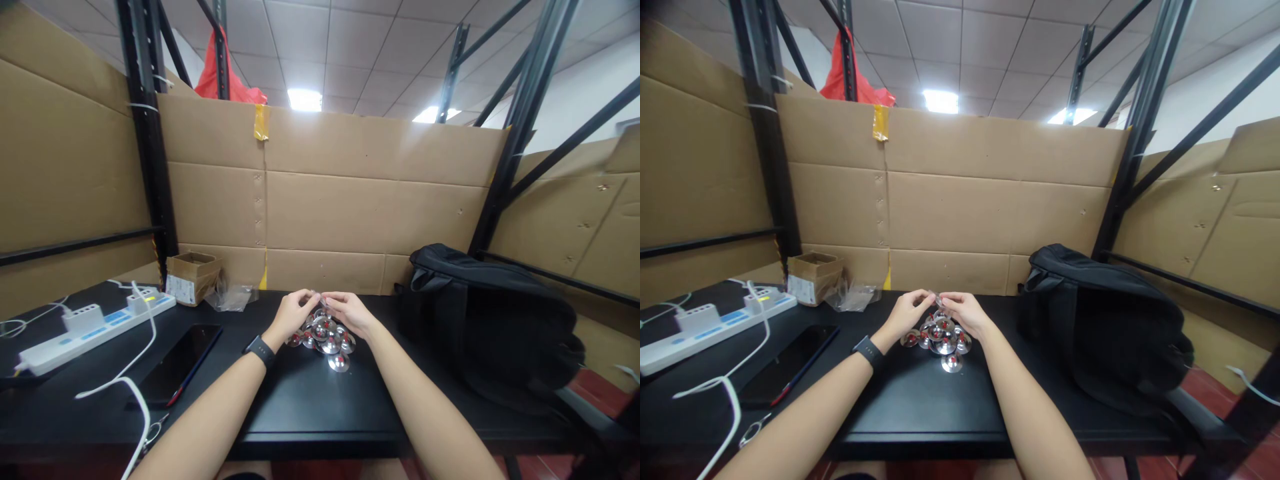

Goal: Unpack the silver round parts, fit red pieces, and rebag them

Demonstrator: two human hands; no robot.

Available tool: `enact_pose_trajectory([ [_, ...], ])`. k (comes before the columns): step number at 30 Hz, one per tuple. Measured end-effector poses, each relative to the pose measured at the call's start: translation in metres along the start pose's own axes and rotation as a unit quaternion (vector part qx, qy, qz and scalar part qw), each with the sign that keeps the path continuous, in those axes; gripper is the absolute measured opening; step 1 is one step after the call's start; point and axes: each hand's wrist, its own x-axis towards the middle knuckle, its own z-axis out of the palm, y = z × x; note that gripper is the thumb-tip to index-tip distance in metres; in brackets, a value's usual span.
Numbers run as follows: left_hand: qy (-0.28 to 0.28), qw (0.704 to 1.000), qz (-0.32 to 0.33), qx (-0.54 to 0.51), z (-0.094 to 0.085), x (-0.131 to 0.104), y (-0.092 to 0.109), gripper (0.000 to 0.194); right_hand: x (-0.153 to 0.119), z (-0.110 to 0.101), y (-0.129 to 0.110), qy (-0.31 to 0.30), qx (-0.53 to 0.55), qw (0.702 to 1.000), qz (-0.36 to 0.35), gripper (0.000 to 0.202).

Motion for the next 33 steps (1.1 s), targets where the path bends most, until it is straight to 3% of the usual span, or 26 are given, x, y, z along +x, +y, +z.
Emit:
enact_pose_trajectory([
  [7, -0.022, 0.999, -0.013, -0.034, 0.003, 0.001, -0.008, 0.038, -0.001, -0.005, 0.004, -0.01, -0.073, 0.997, -0.001, 0.055],
  [18, -0.007, 0.994, -0.057, -0.096, 0.01, 0.005, -0.021, 0.028, 0.0, -0.013, 0.002, 0.013, -0.087, 0.996, 0.018, 0.042],
  [25, -0.01, 0.997, -0.063, -0.037, 0.008, 0.006, -0.019, 0.024, 0.008, -0.021, 0.002, 0.12, -0.15, 0.981, 0.039, 0.027],
  [33, -0.072, 0.989, -0.032, 0.124, -0.002, 0.003, -0.016, 0.022, 0.011, -0.037, -0.003, 0.201, -0.284, 0.933, -0.091, 0.032],
])
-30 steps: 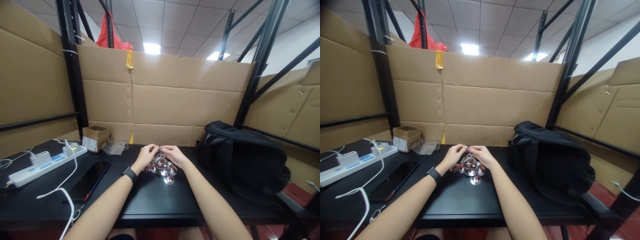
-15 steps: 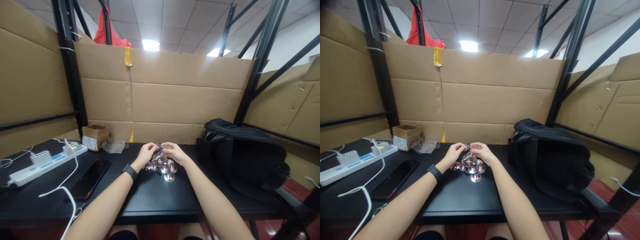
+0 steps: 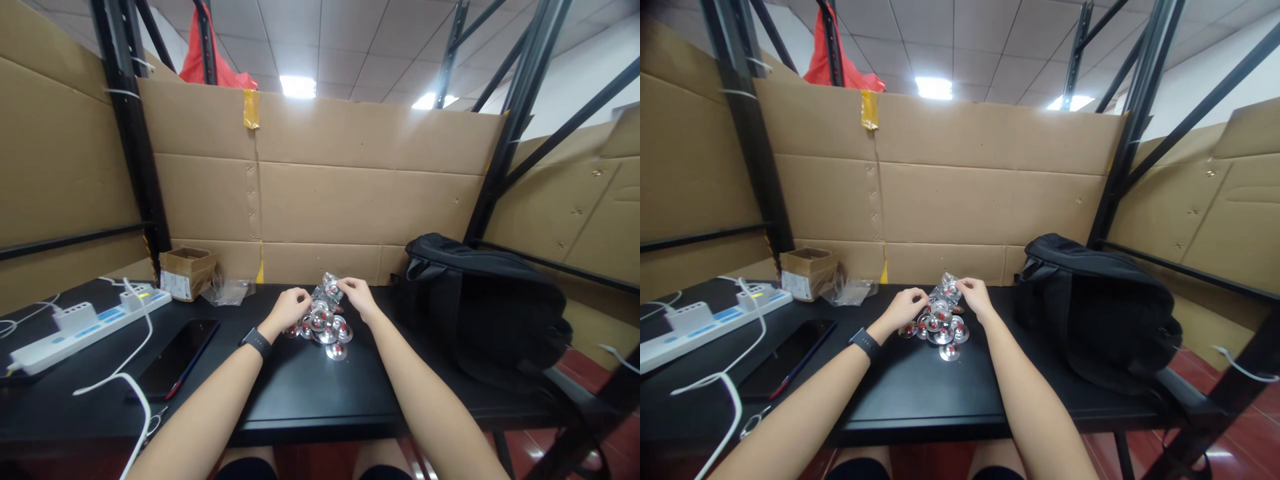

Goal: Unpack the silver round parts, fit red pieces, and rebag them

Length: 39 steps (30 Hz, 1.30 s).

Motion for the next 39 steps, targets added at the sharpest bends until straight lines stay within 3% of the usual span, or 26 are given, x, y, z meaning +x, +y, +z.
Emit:
enact_pose_trajectory([
  [6, -0.016, 0.992, -0.029, 0.118, -0.001, -0.001, -0.008, 0.019, -0.001, 0.001, -0.005, 0.006, 0.001, 0.999, -0.037, 0.034],
  [17, -0.008, 0.994, -0.051, 0.094, 0.001, -0.002, -0.013, 0.015, 0.0, 0.009, 0.0, 0.036, 0.044, 0.998, -0.036, 0.047],
  [20, 0.026, 0.995, -0.089, 0.032, 0.004, 0.0, -0.016, 0.021, 0.0, 0.014, 0.003, 0.053, 0.103, 0.993, -0.004, 0.045],
  [23, 0.036, 0.988, -0.111, -0.101, 0.012, 0.004, -0.019, 0.036, -0.004, 0.017, 0.002, 0.018, 0.201, 0.978, 0.055, 0.042],
  [26, 0.038, 0.975, -0.061, -0.211, 0.019, 0.008, -0.02, 0.054, -0.009, 0.018, -0.004, -0.036, 0.259, 0.962, 0.076, 0.038],
  [29, 0.046, 0.965, -0.004, -0.257, 0.019, 0.008, -0.015, 0.057, -0.014, 0.018, -0.013, -0.098, 0.277, 0.953, 0.067, 0.036],
  [32, 0.01, 0.942, 0.008, -0.335, 0.012, 0.005, -0.003, 0.062, -0.016, 0.018, -0.02, -0.122, 0.28, 0.951, 0.041, 0.039],
  [35, -0.013, 0.926, 0.016, -0.378, 0.004, 0.001, 0.01, 0.057, -0.016, 0.018, -0.022, -0.101, 0.267, 0.958, 0.017, 0.052],
  [39, 0.025, 0.936, 0.03, -0.349, 0.001, 0.002, 0.015, 0.03, -0.016, 0.017, -0.025, -0.092, 0.243, 0.966, -0.002, 0.065],
])
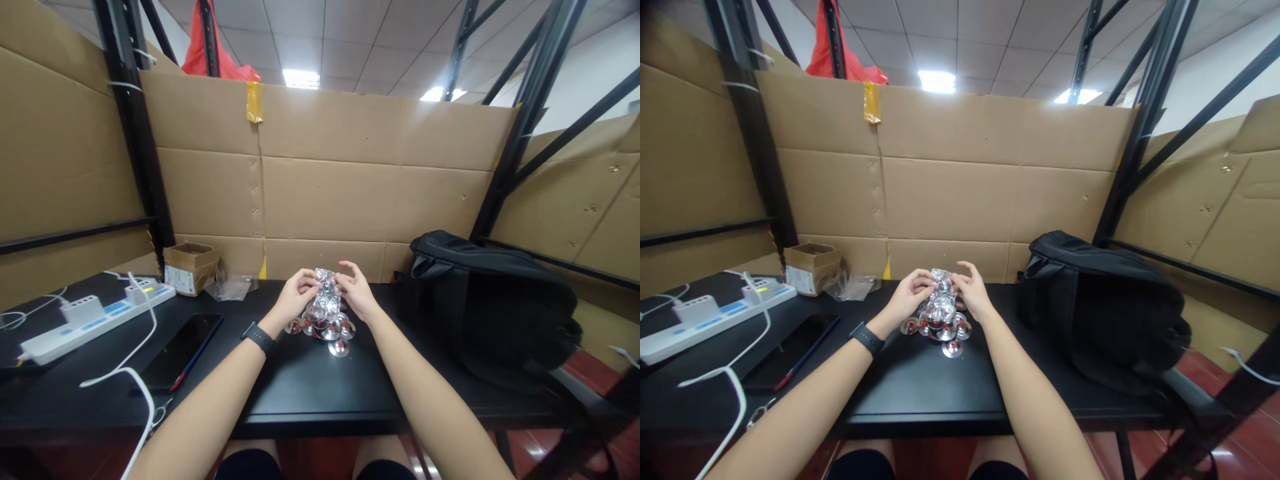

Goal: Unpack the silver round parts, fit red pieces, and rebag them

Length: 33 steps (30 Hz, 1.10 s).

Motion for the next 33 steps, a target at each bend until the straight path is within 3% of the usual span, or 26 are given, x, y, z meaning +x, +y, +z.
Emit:
enact_pose_trajectory([
  [4, 0.047, 0.996, -0.006, 0.081, -0.004, 0.003, -0.007, 0.019, -0.003, 0.001, -0.003, -0.052, -0.054, 0.997, -0.024, 0.073],
  [8, 0.056, 0.992, -0.016, 0.115, -0.006, 0.001, -0.009, 0.024, -0.003, 0.002, 0.0, -0.081, -0.155, 0.984, -0.03, 0.039],
  [11, 0.035, 0.992, -0.002, 0.124, -0.006, -0.001, -0.006, 0.023, -0.002, 0.001, 0.002, -0.094, -0.2, 0.975, -0.036, 0.03],
  [18, -0.007, 0.989, -0.009, 0.145, -0.01, -0.001, 0.001, 0.031, -0.004, -0.002, 0.001, -0.099, -0.206, 0.973, 0.011, 0.047],
  [23, -0.015, 0.992, -0.042, 0.114, -0.014, -0.003, 0.002, 0.069, -0.007, -0.002, -0.003, -0.131, -0.168, 0.977, 0.025, 0.068],
  [27, -0.01, 0.998, -0.031, 0.059, -0.014, -0.003, 0.003, 0.091, -0.007, -0.003, -0.003, -0.125, -0.156, 0.98, 0.003, 0.083],
  [30, -0.012, 0.999, -0.029, 0.034, -0.014, -0.003, 0.003, 0.09, -0.006, -0.003, 0.0, -0.107, -0.136, 0.985, -0.01, 0.089],
  [33, 0.007, 0.999, -0.039, 0.027, -0.012, -0.003, 0.0, 0.079, -0.003, -0.005, 0.005, -0.07, -0.134, 0.988, 0.005, 0.074],
])
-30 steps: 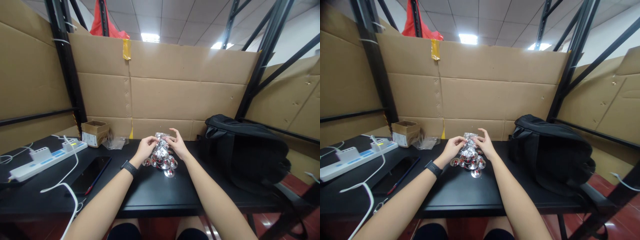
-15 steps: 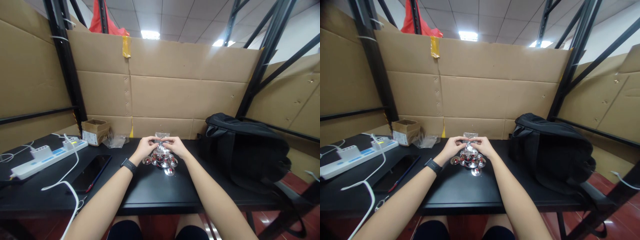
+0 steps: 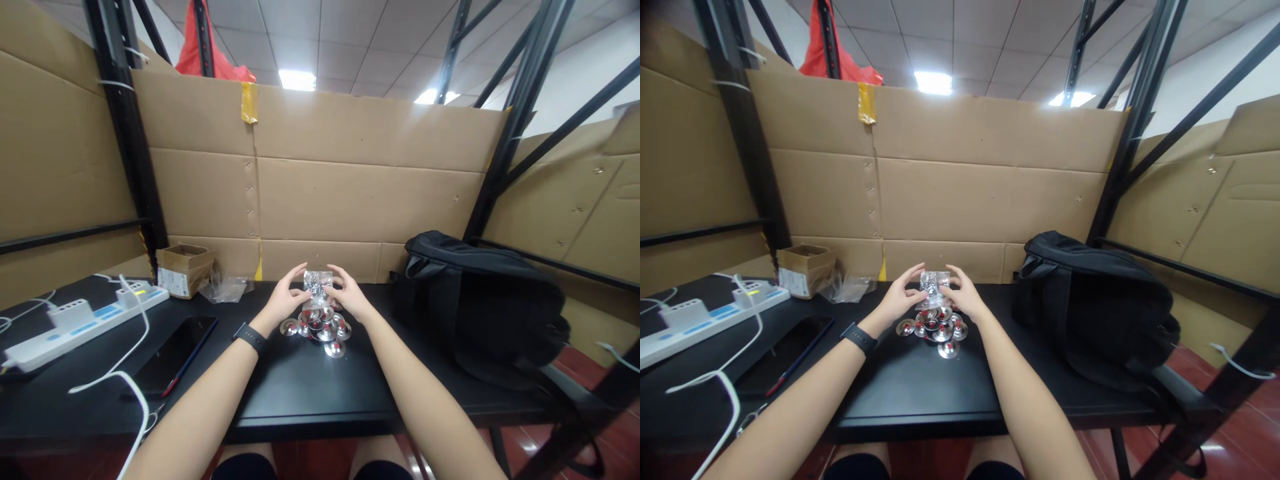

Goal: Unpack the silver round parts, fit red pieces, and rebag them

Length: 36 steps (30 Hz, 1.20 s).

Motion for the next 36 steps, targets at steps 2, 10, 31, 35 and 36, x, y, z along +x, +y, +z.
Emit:
enact_pose_trajectory([
  [2, 0.015, 1.0, -0.012, -0.01, 0.001, 0.001, -0.004, 0.071, 0.001, -0.001, 0.002, 0.018, -0.007, 1.0, 0.011, 0.066],
  [10, 0.028, 0.999, -0.034, 0.008, 0.001, 0.002, -0.005, 0.076, 0.002, 0.002, -0.005, -0.005, -0.071, 0.997, -0.019, 0.065],
  [31, 0.196, 0.872, 0.209, 0.397, -0.041, 0.006, 0.05, 0.038, 0.129, 0.106, 0.014, 0.095, -0.147, 0.971, 0.161, 0.044],
  [35, 0.345, 0.815, 0.153, 0.441, -0.095, 0.005, 0.051, 0.036, 0.154, 0.165, 0.038, 0.062, -0.192, 0.959, 0.197, 0.048],
  [36, 0.384, 0.799, 0.137, 0.442, -0.108, 0.003, 0.051, 0.037, 0.157, 0.177, 0.045, 0.055, -0.207, 0.956, 0.202, 0.047],
])
